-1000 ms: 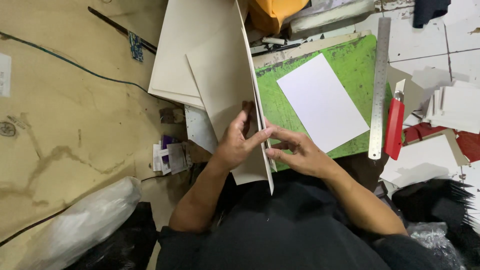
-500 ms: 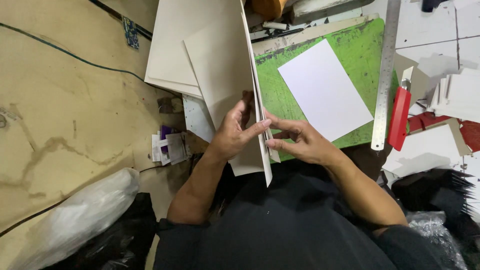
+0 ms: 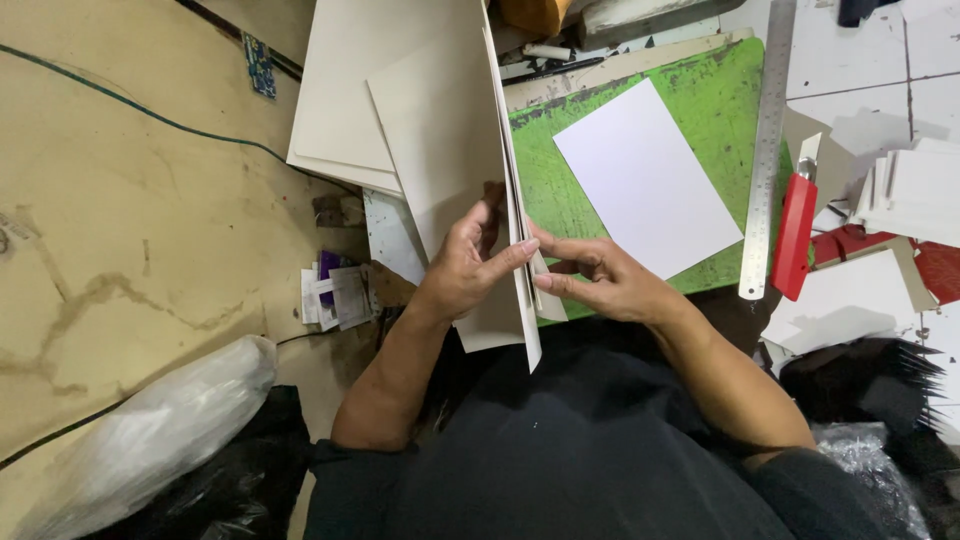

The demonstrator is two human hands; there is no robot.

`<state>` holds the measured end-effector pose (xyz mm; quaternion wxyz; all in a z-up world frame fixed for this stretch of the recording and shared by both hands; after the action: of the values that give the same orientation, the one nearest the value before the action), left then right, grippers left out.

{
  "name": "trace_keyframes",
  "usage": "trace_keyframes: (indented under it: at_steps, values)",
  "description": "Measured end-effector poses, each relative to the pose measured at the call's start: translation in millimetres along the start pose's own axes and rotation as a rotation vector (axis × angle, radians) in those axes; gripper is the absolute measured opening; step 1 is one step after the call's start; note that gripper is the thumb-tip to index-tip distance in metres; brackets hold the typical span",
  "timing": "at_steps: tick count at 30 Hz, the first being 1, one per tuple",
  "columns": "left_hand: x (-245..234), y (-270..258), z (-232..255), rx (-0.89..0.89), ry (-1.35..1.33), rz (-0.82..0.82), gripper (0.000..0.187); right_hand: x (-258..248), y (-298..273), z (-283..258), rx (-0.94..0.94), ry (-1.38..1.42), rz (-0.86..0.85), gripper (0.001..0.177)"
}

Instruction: Cutting paper sheets using a utility knife and a metal ruler on a cutting mat

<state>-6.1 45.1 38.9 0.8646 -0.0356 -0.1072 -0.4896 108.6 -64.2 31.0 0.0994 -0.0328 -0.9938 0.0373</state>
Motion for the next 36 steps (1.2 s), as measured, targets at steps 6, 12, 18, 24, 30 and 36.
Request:
trace_keyframes:
  at_steps: [6,12,18,24,30,36]
  values:
    - [1,3,3,-0.022,0.006,0.005,0.064,-3,0,3,0.012,0.014,-0.02,0.051]
    - [5,1,8,-0.061,0.019,-0.022,0.059,-4,1,0,0.025,-0.006,-0.033,0.048]
    - [3,2,6,-0.051,0.005,-0.033,0.061,0,3,-16,0.003,-0.039,-0.082,0.047]
    - [2,3,-6,-0.037,0.002,-0.002,0.058,10,3,-33,-0.045,-0.071,-0.121,0.05]
    - [7,8,-2,-0.115,0.059,-0.01,0.068,-9,-9,21,-0.082,-0.053,-0.014,0.072]
    - [18,12,16,-0.229,0.15,0.003,0.077,-17,-9,19,-0.049,-0.178,0.273,0.04]
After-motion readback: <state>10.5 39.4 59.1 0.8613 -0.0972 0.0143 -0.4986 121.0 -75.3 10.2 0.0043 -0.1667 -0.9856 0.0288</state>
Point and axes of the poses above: each hand's wrist, its own y-axis towards the middle knuckle, its own x-axis out of the palm, z = x × y, the point moved 6 cm from there along y, towards the middle knuckle, and after that the axes turned 4 degrees about x, right-handed, at the moved point
